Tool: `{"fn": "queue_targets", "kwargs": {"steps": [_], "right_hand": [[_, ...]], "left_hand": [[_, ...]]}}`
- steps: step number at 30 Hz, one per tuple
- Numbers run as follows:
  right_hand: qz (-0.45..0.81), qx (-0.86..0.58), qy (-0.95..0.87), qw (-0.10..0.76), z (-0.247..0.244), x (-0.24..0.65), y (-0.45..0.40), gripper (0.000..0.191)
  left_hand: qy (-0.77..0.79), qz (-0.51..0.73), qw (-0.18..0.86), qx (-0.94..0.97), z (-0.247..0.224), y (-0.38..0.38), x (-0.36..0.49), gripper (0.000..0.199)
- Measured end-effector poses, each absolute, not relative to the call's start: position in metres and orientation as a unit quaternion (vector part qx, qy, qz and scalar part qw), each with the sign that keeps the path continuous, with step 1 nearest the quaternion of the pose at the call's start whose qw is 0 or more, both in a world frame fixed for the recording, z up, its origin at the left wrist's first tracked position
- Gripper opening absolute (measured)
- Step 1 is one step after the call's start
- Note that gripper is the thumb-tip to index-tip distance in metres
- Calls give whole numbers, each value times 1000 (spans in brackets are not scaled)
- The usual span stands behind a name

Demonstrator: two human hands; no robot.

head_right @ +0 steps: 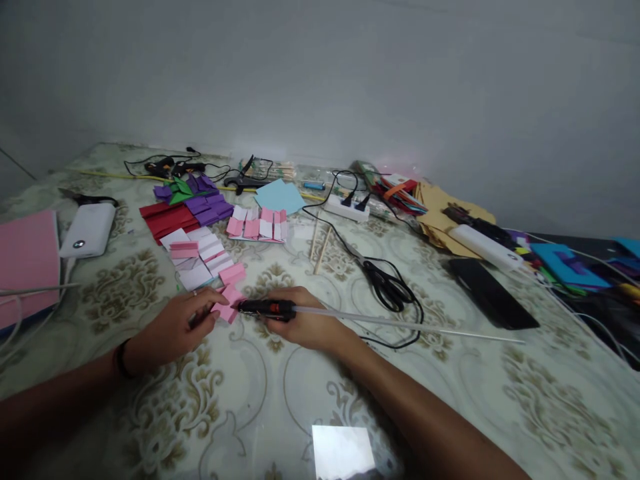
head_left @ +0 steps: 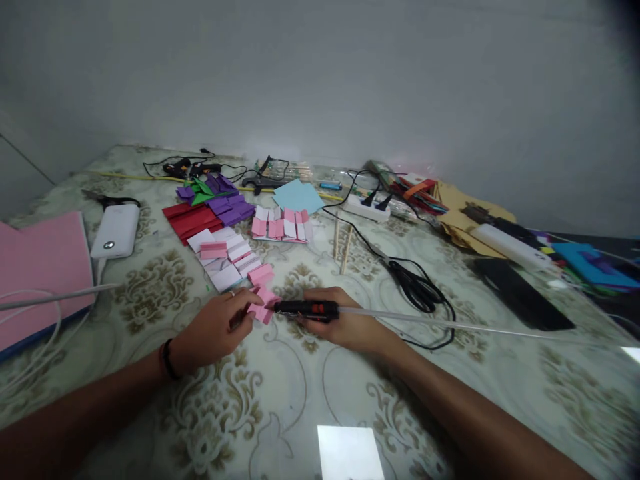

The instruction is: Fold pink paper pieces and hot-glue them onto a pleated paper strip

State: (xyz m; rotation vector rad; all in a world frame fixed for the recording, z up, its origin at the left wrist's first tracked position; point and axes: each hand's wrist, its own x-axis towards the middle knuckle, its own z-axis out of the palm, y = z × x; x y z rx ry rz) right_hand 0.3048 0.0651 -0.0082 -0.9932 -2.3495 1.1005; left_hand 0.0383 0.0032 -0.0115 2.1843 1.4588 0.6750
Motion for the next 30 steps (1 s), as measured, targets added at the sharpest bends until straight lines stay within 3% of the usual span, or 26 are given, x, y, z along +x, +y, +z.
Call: {"fn": "queue_targets", "kwargs": {"steps": [20,30], "right_hand": [[400,-409,-805,156,-3,305,69,6],[346,-379,-841,172,2,302,71,30]], "left_hand": [[528,235,234,782,-17,3,36,25],[531,240,220,782,-21,3,35,23]]}}
